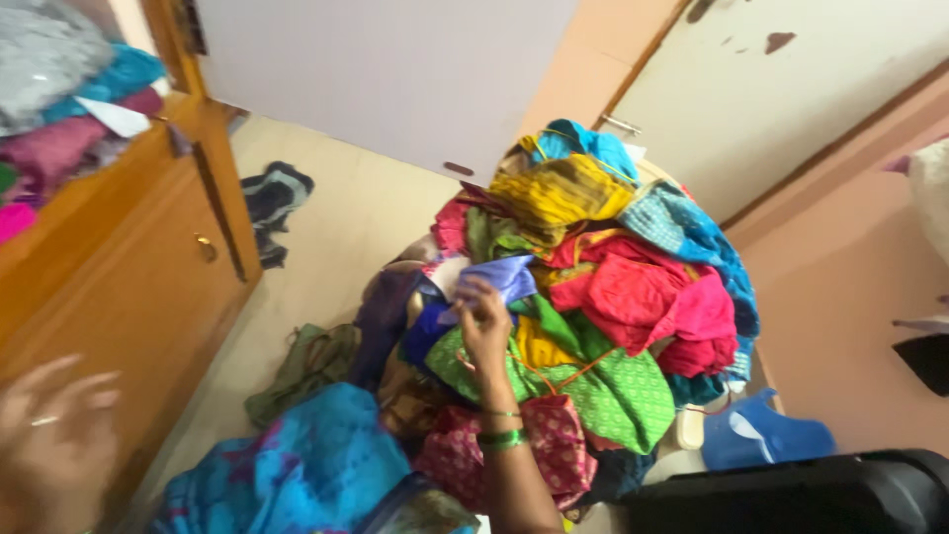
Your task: The person picks up colorful clothing items from a large pile on the floor, unfolds them to identify the garment, and places them into organized stacks on the shelves of a wooden dresser.
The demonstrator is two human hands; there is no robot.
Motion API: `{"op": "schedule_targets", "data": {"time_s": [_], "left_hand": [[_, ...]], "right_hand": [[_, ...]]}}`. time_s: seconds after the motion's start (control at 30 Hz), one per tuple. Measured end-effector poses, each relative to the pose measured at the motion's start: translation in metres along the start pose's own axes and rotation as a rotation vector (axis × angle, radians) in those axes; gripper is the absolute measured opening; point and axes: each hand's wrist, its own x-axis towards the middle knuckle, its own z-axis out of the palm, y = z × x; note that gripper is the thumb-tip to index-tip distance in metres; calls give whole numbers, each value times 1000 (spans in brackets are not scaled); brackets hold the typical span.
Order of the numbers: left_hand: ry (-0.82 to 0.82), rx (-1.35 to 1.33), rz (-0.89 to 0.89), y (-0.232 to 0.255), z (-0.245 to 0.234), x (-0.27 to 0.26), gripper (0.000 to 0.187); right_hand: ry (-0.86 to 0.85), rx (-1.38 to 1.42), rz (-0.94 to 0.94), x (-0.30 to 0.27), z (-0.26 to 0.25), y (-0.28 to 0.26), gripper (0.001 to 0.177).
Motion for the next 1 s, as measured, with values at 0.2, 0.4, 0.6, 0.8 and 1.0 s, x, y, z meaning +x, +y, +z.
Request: {"op": "schedule_targets", "data": {"time_s": [0.2,0.4,0.6,0.8,1.0], "left_hand": [[-232,-210,275,131,43,22,17],[-280,-283,210,134,48,5,20],[-294,-249,169,108,45,-9,19],[-277,-298,153,106,41,-12,19],[-293,-277,136,113,39,-12,19]], "right_hand": [[192,-344,23,93,-56,31,50],[284,-611,116,141,-78,64,60],[351,-368,152,169,-82,65,42],[409,47,232,183,-94,56,34],[350,302,223,171,-86,18,24]]}}
